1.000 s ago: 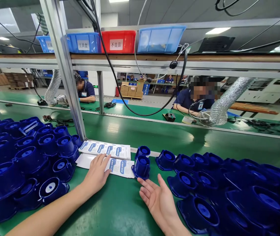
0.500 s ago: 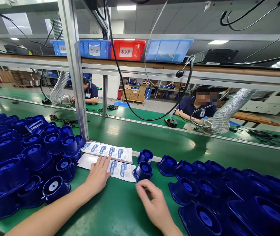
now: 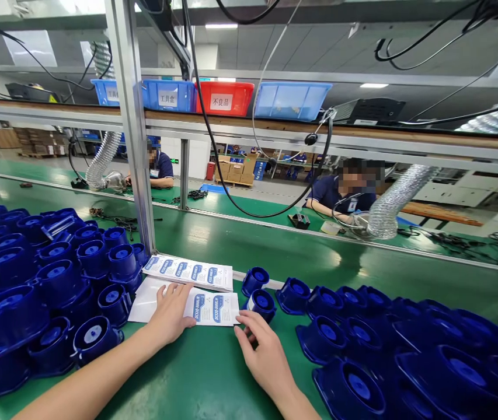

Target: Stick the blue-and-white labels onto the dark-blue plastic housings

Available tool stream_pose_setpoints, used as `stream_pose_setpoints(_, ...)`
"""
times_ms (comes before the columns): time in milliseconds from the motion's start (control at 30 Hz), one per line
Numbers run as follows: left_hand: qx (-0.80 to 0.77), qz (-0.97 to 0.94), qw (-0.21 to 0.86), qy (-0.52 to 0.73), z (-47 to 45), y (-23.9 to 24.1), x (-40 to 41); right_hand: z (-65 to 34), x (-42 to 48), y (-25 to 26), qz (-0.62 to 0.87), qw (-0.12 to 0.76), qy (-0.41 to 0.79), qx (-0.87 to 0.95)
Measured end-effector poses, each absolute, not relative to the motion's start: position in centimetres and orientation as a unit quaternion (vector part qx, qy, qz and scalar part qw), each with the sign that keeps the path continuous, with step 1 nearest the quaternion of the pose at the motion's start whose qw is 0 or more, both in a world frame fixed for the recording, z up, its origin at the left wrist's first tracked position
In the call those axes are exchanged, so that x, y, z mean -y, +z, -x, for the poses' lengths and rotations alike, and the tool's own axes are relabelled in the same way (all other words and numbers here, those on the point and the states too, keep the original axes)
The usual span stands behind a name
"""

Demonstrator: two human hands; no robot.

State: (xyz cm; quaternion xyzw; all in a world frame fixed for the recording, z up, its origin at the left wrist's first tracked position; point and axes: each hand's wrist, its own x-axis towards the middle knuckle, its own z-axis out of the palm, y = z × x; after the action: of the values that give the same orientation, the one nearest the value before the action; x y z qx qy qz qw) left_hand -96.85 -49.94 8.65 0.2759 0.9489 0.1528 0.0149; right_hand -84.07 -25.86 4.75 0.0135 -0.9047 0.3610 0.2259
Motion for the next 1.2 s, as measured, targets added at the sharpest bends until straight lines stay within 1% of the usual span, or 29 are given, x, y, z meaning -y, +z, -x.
stream_pose_setpoints(133, -0.939, -0.319, -0.008, 0.131, 96.0, 8.9, 49.5, 84.5, 26.6, 4.4, -0.079, 0.292, 0.261, 0.917)
stream_pose_setpoints(333, -0.916, -0.390, -0.009, 0.093, 93.8, 8.7, 48.8, 84.3, 28.3, 5.0, -0.157, 0.349, 0.145, 0.912)
stream_pose_setpoints(500, -0.898, -0.433, -0.022, 0.076, 92.5, 7.8, 48.6, 83.7, 28.9, 5.5, -0.200, 0.388, 0.101, 0.894)
stream_pose_setpoints(667, -0.888, -0.441, 0.031, 0.122, 93.3, 7.3, 48.7, 83.5, 28.8, 6.2, -0.210, 0.403, 0.108, 0.884)
stream_pose_setpoints(767, -0.892, -0.426, 0.057, 0.143, 94.4, 7.4, 48.9, 83.7, 28.3, 6.5, -0.195, 0.404, 0.152, 0.881)
stream_pose_setpoints(833, -0.895, -0.417, 0.057, 0.144, 95.3, 7.3, 49.2, 83.6, 27.7, 6.7, -0.183, 0.407, 0.187, 0.875)
stream_pose_setpoints(900, -0.901, -0.413, 0.031, 0.129, 96.4, 6.9, 49.6, 83.4, 26.8, 7.0, -0.168, 0.413, 0.213, 0.869)
stream_pose_setpoints(1000, -0.914, -0.392, -0.057, 0.090, 98.0, 6.0, 50.0, 82.9, 24.9, 7.6, -0.121, 0.432, 0.230, 0.864)
stream_pose_setpoints(1100, -0.920, -0.364, -0.136, 0.061, 98.9, 5.3, 50.0, 83.2, 22.1, 8.2, -0.020, 0.452, 0.176, 0.874)
stream_pose_setpoints(1200, -0.919, -0.364, -0.137, 0.067, 98.6, 4.9, 49.8, 84.1, 19.5, 8.1, 0.073, 0.451, 0.088, 0.885)
